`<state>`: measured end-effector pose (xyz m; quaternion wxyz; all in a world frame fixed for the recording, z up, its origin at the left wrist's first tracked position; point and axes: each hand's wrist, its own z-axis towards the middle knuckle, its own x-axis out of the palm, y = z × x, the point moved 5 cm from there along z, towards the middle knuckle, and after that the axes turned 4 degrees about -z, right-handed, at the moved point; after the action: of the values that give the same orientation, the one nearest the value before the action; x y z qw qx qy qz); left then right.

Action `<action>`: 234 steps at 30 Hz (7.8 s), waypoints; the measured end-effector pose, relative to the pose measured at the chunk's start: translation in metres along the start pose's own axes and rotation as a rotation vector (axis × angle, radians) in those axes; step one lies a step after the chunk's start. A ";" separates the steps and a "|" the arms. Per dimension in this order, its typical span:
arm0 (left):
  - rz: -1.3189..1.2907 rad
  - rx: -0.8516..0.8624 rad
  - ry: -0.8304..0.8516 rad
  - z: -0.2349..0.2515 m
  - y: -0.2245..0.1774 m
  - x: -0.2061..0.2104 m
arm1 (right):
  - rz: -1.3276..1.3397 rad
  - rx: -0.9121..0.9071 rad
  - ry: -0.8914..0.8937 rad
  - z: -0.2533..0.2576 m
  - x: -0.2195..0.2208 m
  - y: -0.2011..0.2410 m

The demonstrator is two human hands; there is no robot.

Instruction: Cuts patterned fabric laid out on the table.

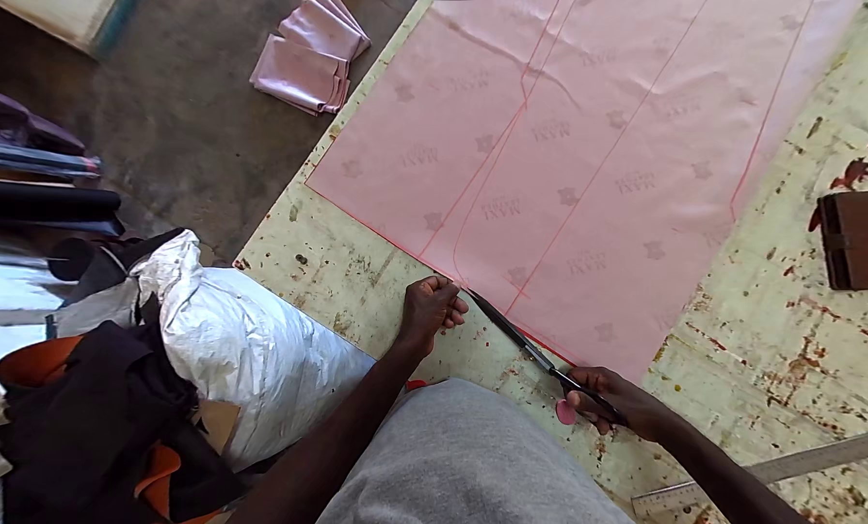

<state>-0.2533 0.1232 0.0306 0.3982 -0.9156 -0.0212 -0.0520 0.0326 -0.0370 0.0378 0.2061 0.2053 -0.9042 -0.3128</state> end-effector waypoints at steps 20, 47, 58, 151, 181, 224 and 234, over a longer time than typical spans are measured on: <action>0.081 0.028 0.007 0.002 -0.003 -0.001 | 0.026 -0.017 0.012 0.003 0.010 0.000; 0.116 0.035 0.005 0.004 -0.002 0.000 | 0.051 -0.005 -0.022 0.010 0.017 0.003; 0.113 0.030 0.028 0.006 -0.003 -0.001 | 0.044 -0.013 -0.036 0.015 0.028 0.017; 0.585 -0.056 0.843 0.057 -0.074 -0.053 | 0.637 -0.143 -0.777 0.146 0.226 0.092; 0.562 0.017 0.830 0.067 -0.082 -0.070 | 0.794 -0.239 -0.777 0.195 0.177 0.139; 1.286 1.292 1.210 0.154 -0.156 -0.088 | 1.056 -0.186 -0.874 0.211 0.348 0.165; 1.249 1.352 1.207 0.151 -0.154 -0.089 | 1.028 -0.225 -0.847 0.209 0.331 0.169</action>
<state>-0.3421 0.3388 0.0297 0.7186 -0.1822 0.6195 -0.2580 -0.3886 0.0196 0.0780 -0.0234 -0.4140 -0.8516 -0.3206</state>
